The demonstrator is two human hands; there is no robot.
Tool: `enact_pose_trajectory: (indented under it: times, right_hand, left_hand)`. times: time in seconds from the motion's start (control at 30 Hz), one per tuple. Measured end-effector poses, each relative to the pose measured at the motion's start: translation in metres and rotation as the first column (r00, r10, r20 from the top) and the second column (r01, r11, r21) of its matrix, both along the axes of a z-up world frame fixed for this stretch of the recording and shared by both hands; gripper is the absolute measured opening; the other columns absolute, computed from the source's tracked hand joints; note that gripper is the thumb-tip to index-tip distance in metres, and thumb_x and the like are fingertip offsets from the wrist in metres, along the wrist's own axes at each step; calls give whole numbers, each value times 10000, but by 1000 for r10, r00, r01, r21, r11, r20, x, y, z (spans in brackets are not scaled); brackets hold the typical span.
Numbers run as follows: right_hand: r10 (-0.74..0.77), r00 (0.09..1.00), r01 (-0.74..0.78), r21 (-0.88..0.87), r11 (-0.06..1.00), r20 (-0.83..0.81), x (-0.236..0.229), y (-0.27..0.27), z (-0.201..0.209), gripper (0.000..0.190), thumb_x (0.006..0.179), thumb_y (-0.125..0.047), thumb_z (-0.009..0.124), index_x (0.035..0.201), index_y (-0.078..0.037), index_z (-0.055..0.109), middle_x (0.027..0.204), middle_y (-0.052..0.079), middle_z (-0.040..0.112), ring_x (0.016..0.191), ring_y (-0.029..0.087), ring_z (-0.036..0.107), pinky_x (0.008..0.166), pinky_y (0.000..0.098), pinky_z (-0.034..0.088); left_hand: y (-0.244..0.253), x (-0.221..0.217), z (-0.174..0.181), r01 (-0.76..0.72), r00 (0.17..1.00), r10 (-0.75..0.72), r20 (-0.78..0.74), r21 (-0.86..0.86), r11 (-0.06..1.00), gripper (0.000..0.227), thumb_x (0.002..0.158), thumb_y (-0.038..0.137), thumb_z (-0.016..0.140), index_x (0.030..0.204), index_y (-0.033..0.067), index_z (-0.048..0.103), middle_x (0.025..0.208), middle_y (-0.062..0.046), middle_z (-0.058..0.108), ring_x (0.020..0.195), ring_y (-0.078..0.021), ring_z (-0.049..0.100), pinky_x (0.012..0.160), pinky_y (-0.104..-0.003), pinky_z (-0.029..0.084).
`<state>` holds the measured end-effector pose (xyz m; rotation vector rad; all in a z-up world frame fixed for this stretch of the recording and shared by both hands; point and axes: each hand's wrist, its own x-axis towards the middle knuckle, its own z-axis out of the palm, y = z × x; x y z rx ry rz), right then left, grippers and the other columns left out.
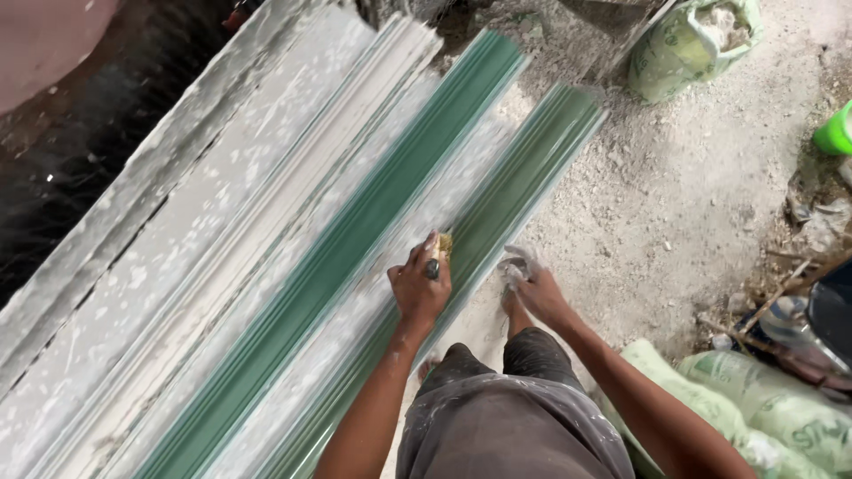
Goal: The person mixes gypsum powder and water in a container by hand, then uses a brush to apply a liquid coating to decorative wall moldings.
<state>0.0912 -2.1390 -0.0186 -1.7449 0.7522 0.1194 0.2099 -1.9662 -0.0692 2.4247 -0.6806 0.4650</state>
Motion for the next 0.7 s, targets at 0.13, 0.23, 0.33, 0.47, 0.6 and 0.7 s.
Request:
enact_pose_trajectory:
  times: [0.13,0.23,0.33,0.47,0.6,0.7]
  right_hand:
    - [-98,988,98,-1,995,-123,-27,99,26,473,977,-187,556,1410,3,571,1201,328,695,1088,477,684,915,600,504]
    - [-173,973,177,12,984,-151,-72,167,27,402,981,-149,556,1340,30,586,1010,233,647,862,367,592,729,493,446]
    - [-221,974,217,-78,973,-46,-113,225,10,339,955,-120,566,1277,-101,671,972,153,686,859,341,591,749,486,438]
    - [-136,991,134,-140,981,-7,-142,303,-23,389,956,-181,548,1308,-245,698,1194,104,758,1156,358,682,1034,509,491]
    - [-73,988,50,-166,985,-138,-151,406,8,428,940,-295,555,1289,-83,687,1141,258,736,1127,490,651,990,608,482]
    - [34,985,-67,-193,979,-171,-171,482,1,448,900,-266,608,1282,-40,672,1121,311,721,1109,510,653,973,633,492]
  left_hand:
    - [91,-20,-16,14,1000,-14,24,-6,1000,417,948,332,624,1362,300,658,1078,129,725,903,-93,730,723,-318,448]
    - [167,-52,-27,58,996,-59,62,20,998,457,858,274,676,1315,272,676,1198,109,711,1011,-115,709,727,-398,453]
    - [224,-73,-7,64,993,-64,95,-1,998,491,815,238,695,1305,254,678,1211,100,713,1010,-120,709,701,-415,468]
    - [309,-100,-16,18,999,-19,49,30,999,539,847,285,661,1385,290,631,1145,134,711,941,-84,725,723,-373,476]
    - [404,-133,-20,51,998,-51,-48,-4,999,513,959,279,596,1471,270,579,1114,72,699,897,-160,721,760,-384,419]
    - [476,-152,-28,7,1000,-6,-10,28,1000,551,916,301,645,1462,304,571,1131,102,682,944,-127,727,763,-380,438]
